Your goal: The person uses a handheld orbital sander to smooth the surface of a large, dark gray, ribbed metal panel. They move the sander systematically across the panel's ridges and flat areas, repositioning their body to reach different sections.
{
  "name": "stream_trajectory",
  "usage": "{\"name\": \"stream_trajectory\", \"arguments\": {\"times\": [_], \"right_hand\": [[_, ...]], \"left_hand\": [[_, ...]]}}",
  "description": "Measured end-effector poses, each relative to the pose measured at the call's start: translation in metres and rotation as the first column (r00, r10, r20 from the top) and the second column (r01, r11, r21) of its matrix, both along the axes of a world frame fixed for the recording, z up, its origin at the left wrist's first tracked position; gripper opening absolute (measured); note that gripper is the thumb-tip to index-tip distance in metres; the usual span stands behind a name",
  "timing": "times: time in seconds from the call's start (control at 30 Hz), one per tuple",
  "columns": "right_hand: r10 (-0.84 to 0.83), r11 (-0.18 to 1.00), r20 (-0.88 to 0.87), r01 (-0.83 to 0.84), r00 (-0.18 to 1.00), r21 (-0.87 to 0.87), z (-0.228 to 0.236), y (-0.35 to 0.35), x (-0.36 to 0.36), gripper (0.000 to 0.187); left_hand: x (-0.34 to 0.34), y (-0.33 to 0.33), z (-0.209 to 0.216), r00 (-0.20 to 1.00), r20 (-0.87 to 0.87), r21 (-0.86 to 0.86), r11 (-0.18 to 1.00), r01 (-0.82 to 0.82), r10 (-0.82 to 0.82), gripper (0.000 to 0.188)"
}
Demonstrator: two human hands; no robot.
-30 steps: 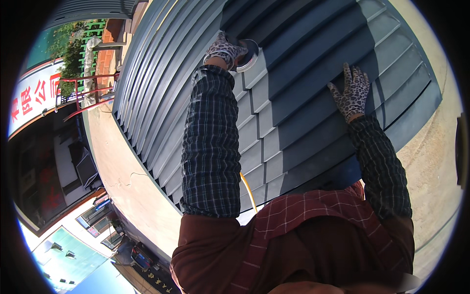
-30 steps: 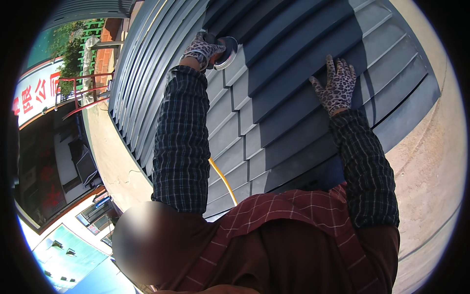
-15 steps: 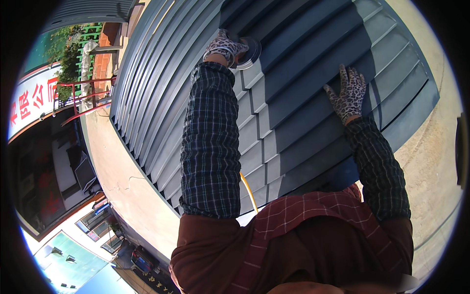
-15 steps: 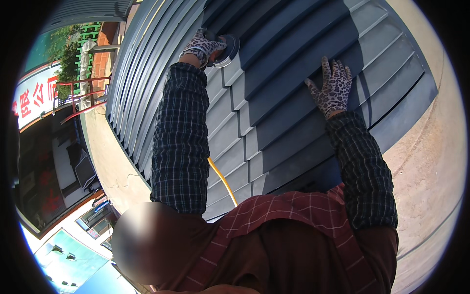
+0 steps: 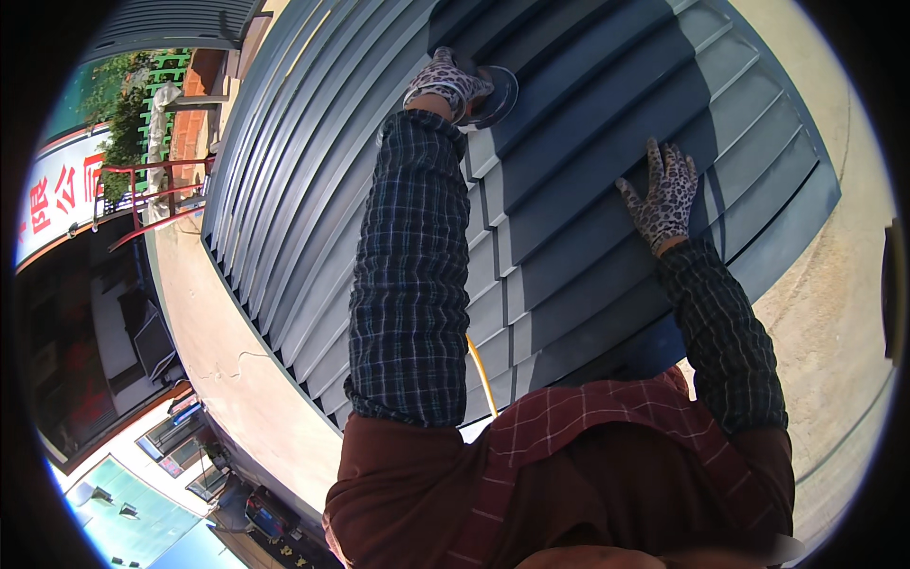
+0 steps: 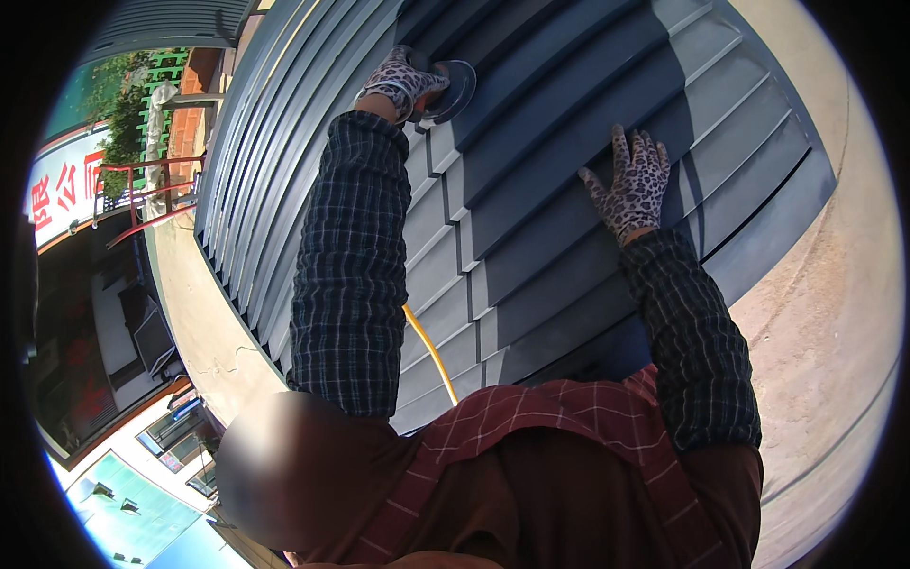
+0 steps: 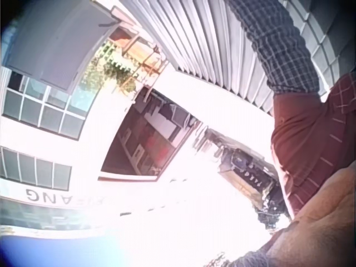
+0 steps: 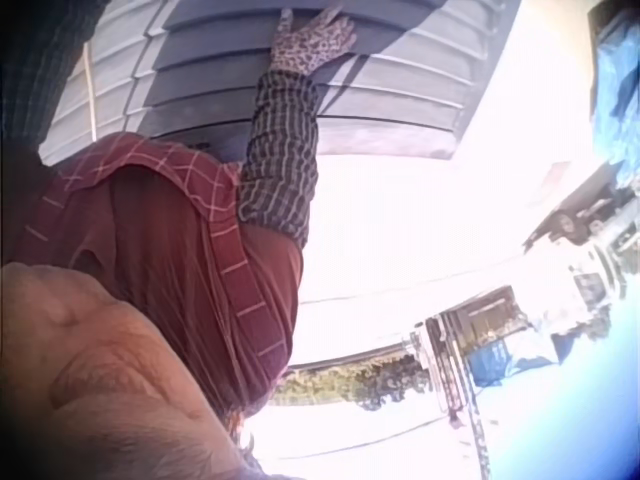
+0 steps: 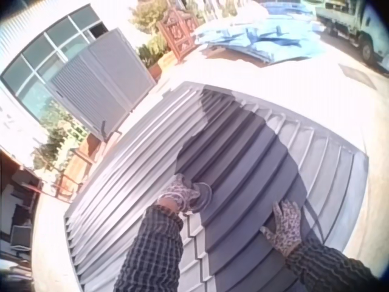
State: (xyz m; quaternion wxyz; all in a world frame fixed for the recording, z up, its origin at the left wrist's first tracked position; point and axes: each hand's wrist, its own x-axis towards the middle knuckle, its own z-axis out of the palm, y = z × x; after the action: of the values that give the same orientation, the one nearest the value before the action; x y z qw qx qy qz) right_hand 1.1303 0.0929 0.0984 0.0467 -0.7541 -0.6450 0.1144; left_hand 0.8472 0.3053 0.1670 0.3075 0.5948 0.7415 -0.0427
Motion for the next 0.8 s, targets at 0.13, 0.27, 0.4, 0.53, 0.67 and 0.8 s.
{"name": "stream_trajectory", "arguments": {"times": [0.13, 0.27, 0.4, 0.53, 0.67, 0.8], "right_hand": [[0.031, 0.999, -0.010, -0.031, 0.999, 0.012, -0.006, 0.000, 0.003, 0.083], [0.037, 0.999, -0.004, -0.037, 0.999, -0.002, -0.005, 0.000, 0.003, 0.083], [0.028, 1.000, 0.008, -0.028, 1.000, -0.004, -0.004, -0.001, 0.003, 0.083], [0.032, 0.999, 0.001, -0.032, 1.000, -0.003, -0.004, 0.000, 0.004, 0.083], [0.037, 0.999, -0.019, -0.037, 0.999, 0.021, -0.007, -0.001, 0.006, 0.082], [0.039, 0.998, -0.021, -0.038, 0.999, 0.045, -0.011, -0.001, 0.009, 0.082]], "left_hand": [[0.004, 0.008, -0.003, 0.999, 0.042, 0.016, 1.000, 0.005, -0.006, 0.109], [0.011, 0.010, -0.003, 0.999, -0.002, 0.042, 0.998, 0.045, -0.045, 0.105], [0.016, 0.012, -0.002, 0.997, 0.007, 0.059, 0.996, 0.072, -0.072, 0.097], [0.018, 0.012, 0.002, 0.999, -0.002, 0.041, 0.998, 0.049, -0.049, 0.108], [0.008, 0.007, -0.002, 1.000, 0.004, 0.030, 0.999, 0.029, -0.029, 0.109], [-0.006, -0.007, 0.000, 1.000, -0.007, 0.026, 1.000, 0.014, -0.014, 0.109]]}}
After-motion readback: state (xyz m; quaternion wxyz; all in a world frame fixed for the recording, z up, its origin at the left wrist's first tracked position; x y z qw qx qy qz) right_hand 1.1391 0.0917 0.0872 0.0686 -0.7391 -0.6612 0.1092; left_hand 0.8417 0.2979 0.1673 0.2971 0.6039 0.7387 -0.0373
